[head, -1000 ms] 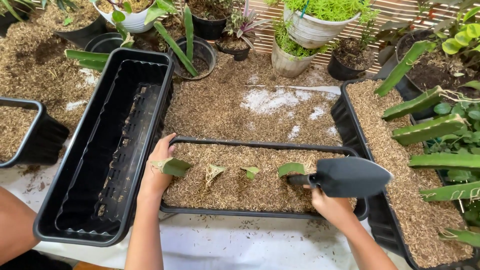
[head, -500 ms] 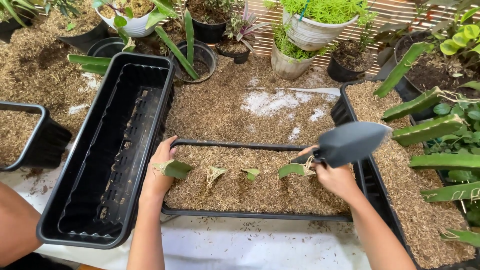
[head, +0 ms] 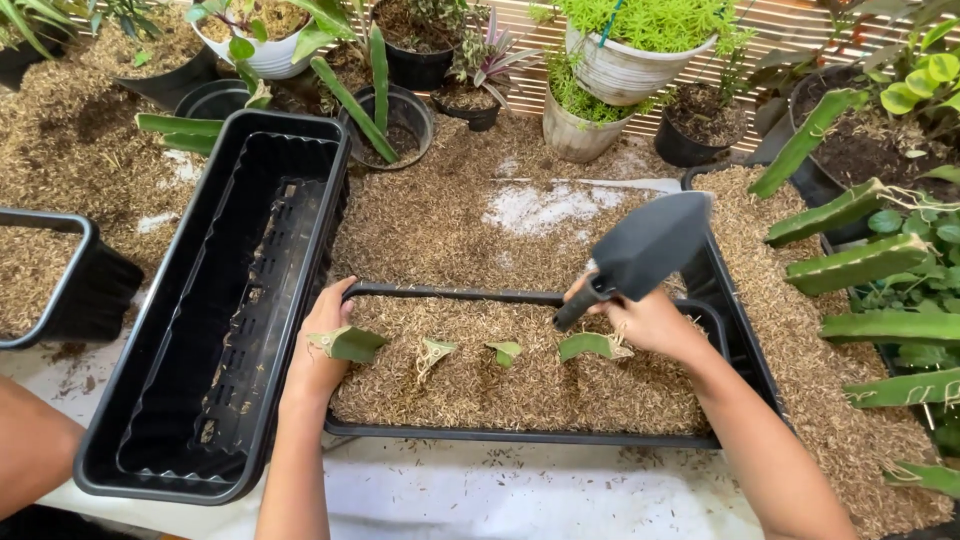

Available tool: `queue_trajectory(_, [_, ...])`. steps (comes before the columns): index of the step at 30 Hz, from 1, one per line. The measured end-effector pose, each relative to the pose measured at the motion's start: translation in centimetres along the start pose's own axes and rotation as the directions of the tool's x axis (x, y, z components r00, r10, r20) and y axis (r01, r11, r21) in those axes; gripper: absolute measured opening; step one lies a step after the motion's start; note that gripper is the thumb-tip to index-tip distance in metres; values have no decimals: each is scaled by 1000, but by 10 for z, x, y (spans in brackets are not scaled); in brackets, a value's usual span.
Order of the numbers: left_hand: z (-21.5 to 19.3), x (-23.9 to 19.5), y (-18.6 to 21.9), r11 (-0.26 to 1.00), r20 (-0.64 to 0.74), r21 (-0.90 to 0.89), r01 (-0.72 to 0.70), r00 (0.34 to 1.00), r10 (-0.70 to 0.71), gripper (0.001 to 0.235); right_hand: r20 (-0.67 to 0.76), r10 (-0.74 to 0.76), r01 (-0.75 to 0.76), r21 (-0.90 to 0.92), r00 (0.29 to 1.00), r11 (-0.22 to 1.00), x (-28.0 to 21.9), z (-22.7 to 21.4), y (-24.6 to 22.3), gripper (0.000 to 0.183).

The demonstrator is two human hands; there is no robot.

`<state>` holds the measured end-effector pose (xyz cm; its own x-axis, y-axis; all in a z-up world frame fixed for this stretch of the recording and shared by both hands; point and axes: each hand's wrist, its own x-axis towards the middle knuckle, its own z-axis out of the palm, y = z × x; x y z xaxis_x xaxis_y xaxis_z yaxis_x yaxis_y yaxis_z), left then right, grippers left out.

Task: The person places several green plant cuttings into a rectangular black tray filled with a brown fibrous medium. Using a small black hand trowel, they scoop the medium to cover the base of each cutting, then pat the material down with their hands to secure the plants in place.

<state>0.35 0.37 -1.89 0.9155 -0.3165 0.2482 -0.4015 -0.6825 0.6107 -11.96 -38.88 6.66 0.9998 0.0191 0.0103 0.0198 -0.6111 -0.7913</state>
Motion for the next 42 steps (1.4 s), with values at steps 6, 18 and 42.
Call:
queue_trajectory(6, [-1,0,2,1000,-5,-12,-7,1000,7,35,105,-52,41,103,993,994,18,3,-4,39])
queue_trajectory(18, [1,2,-1,999,-10,-27,-24,1000,24,35,247,-179,141,163,952,976,34,17,-5,34])
queue_trajectory(42, [4,0,-4,999,0,-45,17,1000,-17,34,56,-54,56,-27,997,998,14,-9,-12,45])
